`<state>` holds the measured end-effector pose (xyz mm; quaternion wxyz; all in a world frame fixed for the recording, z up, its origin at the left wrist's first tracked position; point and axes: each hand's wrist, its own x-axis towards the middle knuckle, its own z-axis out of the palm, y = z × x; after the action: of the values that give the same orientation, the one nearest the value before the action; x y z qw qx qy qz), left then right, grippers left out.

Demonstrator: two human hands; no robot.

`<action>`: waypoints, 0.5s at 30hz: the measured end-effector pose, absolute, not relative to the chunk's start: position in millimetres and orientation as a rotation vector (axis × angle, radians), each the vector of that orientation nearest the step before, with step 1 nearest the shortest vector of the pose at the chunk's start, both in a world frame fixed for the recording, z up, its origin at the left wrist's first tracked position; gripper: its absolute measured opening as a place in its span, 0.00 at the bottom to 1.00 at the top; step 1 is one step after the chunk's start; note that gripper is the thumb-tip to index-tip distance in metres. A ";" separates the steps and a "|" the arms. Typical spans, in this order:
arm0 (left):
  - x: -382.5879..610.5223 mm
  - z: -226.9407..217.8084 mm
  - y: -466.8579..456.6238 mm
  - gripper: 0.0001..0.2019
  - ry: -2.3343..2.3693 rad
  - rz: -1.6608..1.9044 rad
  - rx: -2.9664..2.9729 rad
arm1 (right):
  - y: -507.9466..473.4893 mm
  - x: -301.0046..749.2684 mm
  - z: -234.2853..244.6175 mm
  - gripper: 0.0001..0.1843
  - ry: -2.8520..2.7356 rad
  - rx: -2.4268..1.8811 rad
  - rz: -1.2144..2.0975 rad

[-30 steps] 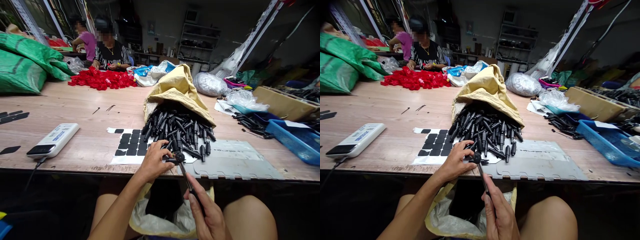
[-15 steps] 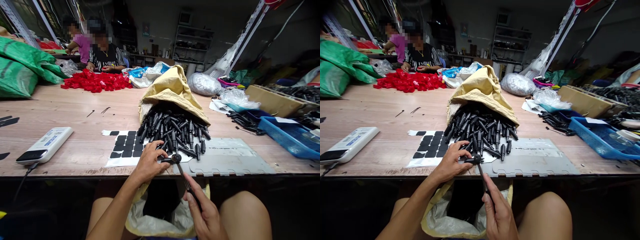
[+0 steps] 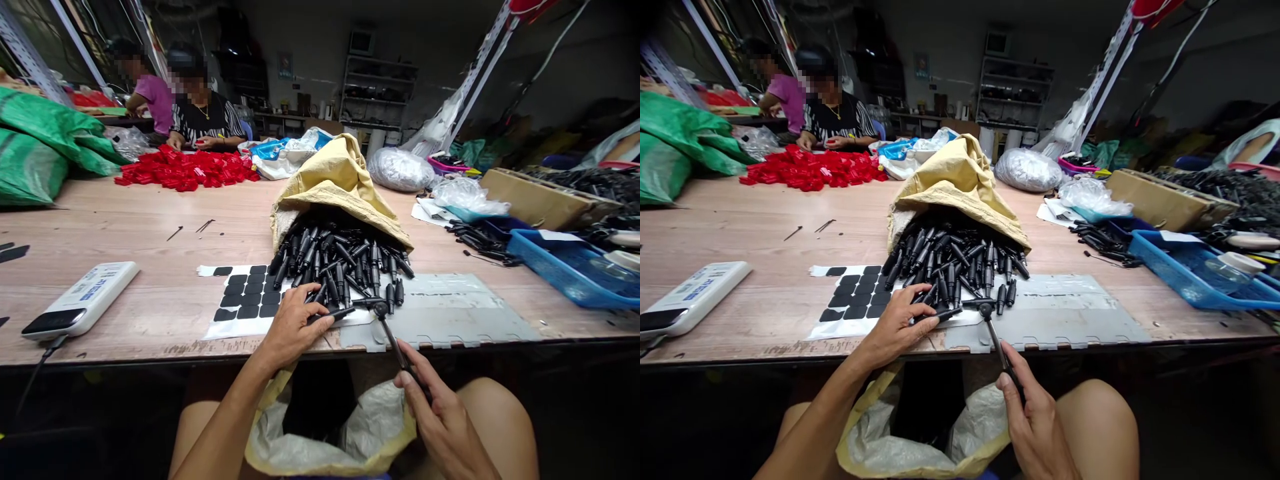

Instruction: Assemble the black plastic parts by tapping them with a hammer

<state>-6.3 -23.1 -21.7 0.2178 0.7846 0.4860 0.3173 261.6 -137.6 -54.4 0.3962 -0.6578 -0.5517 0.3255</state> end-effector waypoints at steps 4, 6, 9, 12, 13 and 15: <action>-6.6 -21.0 -24.1 0.09 1.353 0.863 2.192 | -133.0 260.1 -57.1 0.37 -1.236 -1.633 1.021; -6.5 -21.1 -24.7 0.08 1.352 0.864 2.194 | -130.8 260.0 -60.9 0.39 -1.209 -1.606 1.038; -6.0 -21.2 -25.4 0.05 1.350 0.866 2.206 | -129.6 260.8 -67.3 0.40 -1.210 -1.589 1.037; -5.4 -20.2 -26.0 0.06 1.358 0.861 2.201 | -130.9 261.3 -71.7 0.40 -1.221 -1.588 1.038; -5.4 -19.4 -26.3 0.06 1.361 0.862 2.192 | -131.7 261.3 -72.6 0.40 -1.224 -1.588 1.037; -6.1 -17.3 -27.1 0.07 1.361 0.874 2.181 | -133.1 261.0 -74.1 0.39 -1.231 -1.588 1.031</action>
<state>-6.1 -27.1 -17.3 0.2115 0.7852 0.4898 0.3145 261.0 -133.1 -74.1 0.4275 -0.6357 -0.4928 0.4126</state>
